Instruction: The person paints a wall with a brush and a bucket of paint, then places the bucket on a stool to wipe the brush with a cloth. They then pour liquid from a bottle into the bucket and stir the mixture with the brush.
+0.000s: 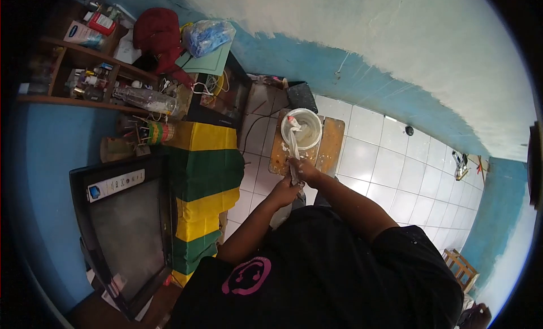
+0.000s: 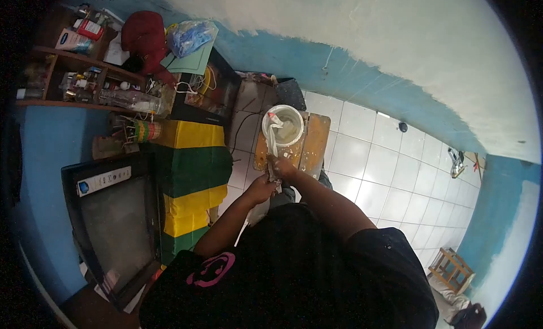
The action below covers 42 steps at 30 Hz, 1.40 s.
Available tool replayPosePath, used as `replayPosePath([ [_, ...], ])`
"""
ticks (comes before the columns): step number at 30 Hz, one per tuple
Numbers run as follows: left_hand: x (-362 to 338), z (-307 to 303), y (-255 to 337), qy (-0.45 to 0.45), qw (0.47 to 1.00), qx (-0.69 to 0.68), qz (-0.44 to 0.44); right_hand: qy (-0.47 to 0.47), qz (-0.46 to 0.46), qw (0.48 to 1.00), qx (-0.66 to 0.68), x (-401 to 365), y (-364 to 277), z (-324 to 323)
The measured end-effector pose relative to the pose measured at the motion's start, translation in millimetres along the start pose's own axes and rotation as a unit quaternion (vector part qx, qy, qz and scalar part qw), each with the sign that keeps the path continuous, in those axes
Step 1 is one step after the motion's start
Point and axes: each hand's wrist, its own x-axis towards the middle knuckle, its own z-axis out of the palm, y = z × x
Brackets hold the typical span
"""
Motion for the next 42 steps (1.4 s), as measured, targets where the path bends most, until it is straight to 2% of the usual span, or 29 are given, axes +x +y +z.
replayPosePath([
  [1,6.9,3.9,-1.2,0.004,1.0,-0.024,0.007,-0.012,0.041,0.999,0.004,-1.5,-5.8,-1.1],
  [4,19.4,17.8,-8.4,0.019,0.984,-0.175,-0.025,-0.052,0.006,0.996,-0.072,14.0,5.8,-14.9],
  [7,24.3,15.8,-11.8,-0.022,0.98,-0.194,-0.029,-0.065,0.046,0.991,0.106,14.0,9.2,-25.9],
  [10,13.4,15.1,12.5,-0.049,0.987,-0.134,-0.076,-0.082,0.078,0.988,0.102,21.4,11.6,-37.1],
  [14,17.1,23.1,18.0,0.013,0.985,-0.12,-0.124,-0.11,0.103,0.981,0.121,23.5,-0.7,-40.5],
  [17,27.4,31.0,1.2,0.058,0.984,-0.139,-0.094,-0.152,0.089,0.967,0.186,26.1,-0.1,-41.7],
  [20,33.2,44.4,9.8,0.187,0.979,-0.01,-0.086,-0.218,0.158,0.934,0.236,26.0,-2.2,-42.8],
  [23,44.4,42.5,-2.0,0.236,0.968,-0.036,-0.081,-0.213,0.212,0.92,0.253,13.4,-14.6,-40.0],
  [25,56.3,35.0,-32.1,0.227,0.973,0.033,0.023,-0.202,0.183,0.932,0.241,14.9,-7.8,-36.0],
  [26,61.9,31.1,-37.1,0.178,0.981,-0.074,-0.004,-0.193,0.164,0.939,0.234,19.4,-7.5,-36.8],
  [27,56.7,28.7,-15.0,0.136,0.974,-0.176,-0.041,-0.207,0.161,0.937,0.23,22.7,-11.0,-39.6],
  [29,47.6,29.6,4.0,0.16,0.981,-0.113,-0.001,-0.238,0.167,0.932,0.216,20.4,-16.7,-43.1],
  [30,46.8,29.3,5.3,0.177,0.98,-0.085,0.019,-0.222,0.161,0.935,0.227,16.3,-23.3,-41.4],
  [32,51.6,22.0,5.0,0.211,0.977,0.009,0.009,-0.197,0.15,0.937,0.245,6.2,-41.2,-33.3],
  [35,59.8,15.1,0.0,0.289,0.953,0.089,0.026,-0.24,0.143,0.908,0.312,-5.4,-52.0,-29.6],
  [38,64.5,14.2,0.9,0.335,0.931,0.134,0.055,-0.463,0.067,0.805,0.365,57.1,25.9,-53.7],
  [39,65.2,13.8,3.4,0.345,0.925,0.148,0.063,-0.433,0.066,0.826,0.355,54.7,25.5,-53.0],
  [42,51.5,9.3,41.0,0.252,0.962,0.105,-0.017,-0.345,0.064,0.88,0.321,24.2,2.2,-41.2],
])
